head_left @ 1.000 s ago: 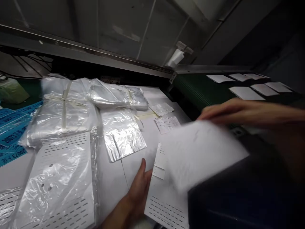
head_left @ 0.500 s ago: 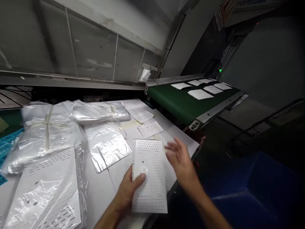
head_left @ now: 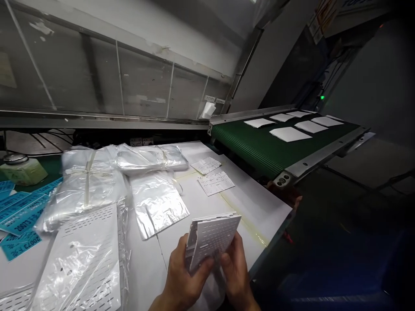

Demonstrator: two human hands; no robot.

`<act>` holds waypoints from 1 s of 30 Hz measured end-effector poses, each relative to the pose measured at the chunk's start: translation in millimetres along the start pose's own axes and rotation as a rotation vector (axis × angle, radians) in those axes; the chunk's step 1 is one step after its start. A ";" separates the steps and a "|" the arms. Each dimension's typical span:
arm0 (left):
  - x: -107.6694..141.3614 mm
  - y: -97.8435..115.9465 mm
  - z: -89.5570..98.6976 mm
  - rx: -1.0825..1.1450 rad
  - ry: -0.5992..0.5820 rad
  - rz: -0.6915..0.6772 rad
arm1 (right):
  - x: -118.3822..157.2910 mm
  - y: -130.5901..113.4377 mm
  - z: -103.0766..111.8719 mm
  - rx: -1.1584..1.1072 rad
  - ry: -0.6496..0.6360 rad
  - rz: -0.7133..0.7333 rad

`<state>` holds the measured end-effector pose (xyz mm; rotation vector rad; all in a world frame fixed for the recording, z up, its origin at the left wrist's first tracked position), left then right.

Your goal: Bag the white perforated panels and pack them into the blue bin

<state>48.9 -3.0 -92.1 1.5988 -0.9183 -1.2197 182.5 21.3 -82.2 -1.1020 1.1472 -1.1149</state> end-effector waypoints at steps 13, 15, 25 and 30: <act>4.5 -19.7 -18.3 0.974 -0.057 0.612 | -85.9 10.0 28.0 0.235 -0.027 -0.332; 10.1 -19.4 -26.3 1.052 -0.169 0.644 | -111.8 -0.8 15.4 0.263 -0.153 -0.290; -2.3 -24.1 0.4 0.199 0.065 0.444 | -10.0 19.4 5.2 -0.071 -0.103 -0.658; 5.9 38.5 -3.1 -0.271 0.071 0.187 | 4.3 32.0 17.6 -0.258 0.009 -0.817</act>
Point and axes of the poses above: each hand's wrist, its own x-axis away from the middle knuckle, its own z-axis out of the back of the hand, y = z × x, the point moved 7 cm from there along -x, towards the middle knuckle, and after that the axes turned 8 degrees about -z, right-handed, at the moved point
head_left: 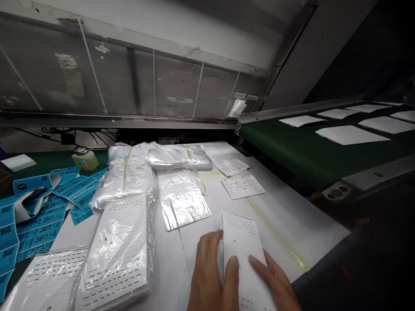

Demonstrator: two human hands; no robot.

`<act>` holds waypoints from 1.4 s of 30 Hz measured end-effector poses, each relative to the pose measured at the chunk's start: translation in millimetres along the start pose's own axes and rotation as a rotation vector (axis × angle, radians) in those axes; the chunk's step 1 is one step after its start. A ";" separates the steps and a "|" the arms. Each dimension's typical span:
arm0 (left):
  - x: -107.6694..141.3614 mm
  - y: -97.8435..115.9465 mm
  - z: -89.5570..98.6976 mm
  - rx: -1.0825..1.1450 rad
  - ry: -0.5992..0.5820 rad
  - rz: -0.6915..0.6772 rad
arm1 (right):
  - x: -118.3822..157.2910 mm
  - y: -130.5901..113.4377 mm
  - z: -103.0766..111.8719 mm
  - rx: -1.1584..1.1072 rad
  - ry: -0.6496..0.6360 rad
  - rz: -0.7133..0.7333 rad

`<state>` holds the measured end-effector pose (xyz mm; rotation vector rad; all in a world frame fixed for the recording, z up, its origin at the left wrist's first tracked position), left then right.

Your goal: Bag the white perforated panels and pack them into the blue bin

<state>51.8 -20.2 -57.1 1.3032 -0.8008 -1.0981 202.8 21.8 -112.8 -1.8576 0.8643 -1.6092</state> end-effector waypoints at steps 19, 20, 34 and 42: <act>-147.9 -71.0 -6.5 -0.946 -0.817 -0.218 | -15.6 -3.6 25.2 -0.003 0.132 0.270; -148.1 -71.1 -5.7 -0.930 -0.817 -0.223 | -15.8 -3.2 25.4 -0.003 0.137 0.259; -163.7 -65.6 19.4 -0.615 -0.620 0.006 | -20.2 2.5 27.1 -0.009 0.120 0.227; -182.2 -57.4 33.1 -0.362 -0.585 0.103 | -15.3 -17.2 -13.5 -0.025 -0.193 0.146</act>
Point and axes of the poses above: each hand's wrist, its own x-axis away from the middle knuckle, its own z-axis out of the back of the hand, y = z × x, the point moved 7 cm from there along -x, towards the middle knuckle, and after that the axes turned 8 degrees about -z, right-handed, at the moved point
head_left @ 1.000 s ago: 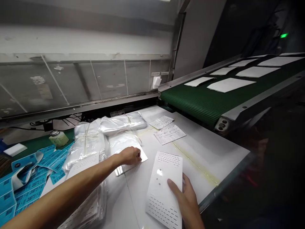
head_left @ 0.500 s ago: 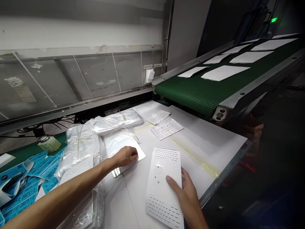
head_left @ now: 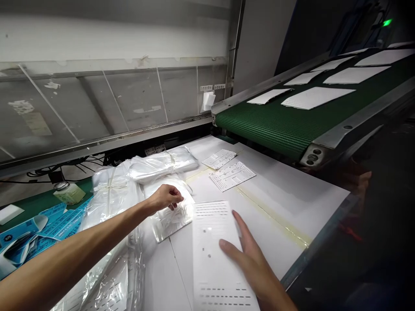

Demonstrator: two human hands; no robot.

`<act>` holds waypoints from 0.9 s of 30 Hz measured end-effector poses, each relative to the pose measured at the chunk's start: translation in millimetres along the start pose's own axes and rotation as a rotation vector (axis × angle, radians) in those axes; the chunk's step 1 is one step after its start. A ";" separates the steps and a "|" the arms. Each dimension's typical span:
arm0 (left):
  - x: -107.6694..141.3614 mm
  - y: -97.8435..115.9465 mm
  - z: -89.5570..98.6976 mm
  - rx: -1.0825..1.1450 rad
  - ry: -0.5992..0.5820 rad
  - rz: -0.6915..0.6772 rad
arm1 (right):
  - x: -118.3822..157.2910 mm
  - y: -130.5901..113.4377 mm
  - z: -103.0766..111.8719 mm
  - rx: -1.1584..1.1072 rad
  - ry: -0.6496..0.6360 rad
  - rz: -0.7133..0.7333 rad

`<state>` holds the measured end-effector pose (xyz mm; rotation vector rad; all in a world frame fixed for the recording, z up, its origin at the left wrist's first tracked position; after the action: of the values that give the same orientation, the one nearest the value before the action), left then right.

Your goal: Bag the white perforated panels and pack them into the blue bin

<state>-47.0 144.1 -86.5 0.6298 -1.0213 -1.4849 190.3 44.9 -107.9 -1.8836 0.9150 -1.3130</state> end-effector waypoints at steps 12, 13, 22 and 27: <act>5.6 6.2 4.7 0.050 -0.198 -0.026 | -30.7 -2.6 -35.6 0.213 -0.114 -0.028; 5.4 4.1 4.5 0.030 -0.185 -0.019 | -31.0 -1.4 -33.4 0.218 -0.075 -0.004; 9.1 -19.7 12.3 -0.098 -0.034 0.069 | -25.9 0.0 -31.4 0.214 0.027 0.045; 11.2 -16.4 13.7 0.027 -0.037 0.070 | -14.0 -11.0 -32.6 0.213 0.023 0.082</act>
<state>-68.9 135.8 -92.5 0.5823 -1.0825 -1.4285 157.6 58.5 -96.7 -1.6544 0.8211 -1.3295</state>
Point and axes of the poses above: each hand's wrist, its own x-axis away from the middle knuckle, its own z-axis out of the back of the hand, y = z × x, the point moved 7 cm from there along -x, towards the middle knuckle, and after that the axes turned 8 degrees about -z, right-handed, at the moved point
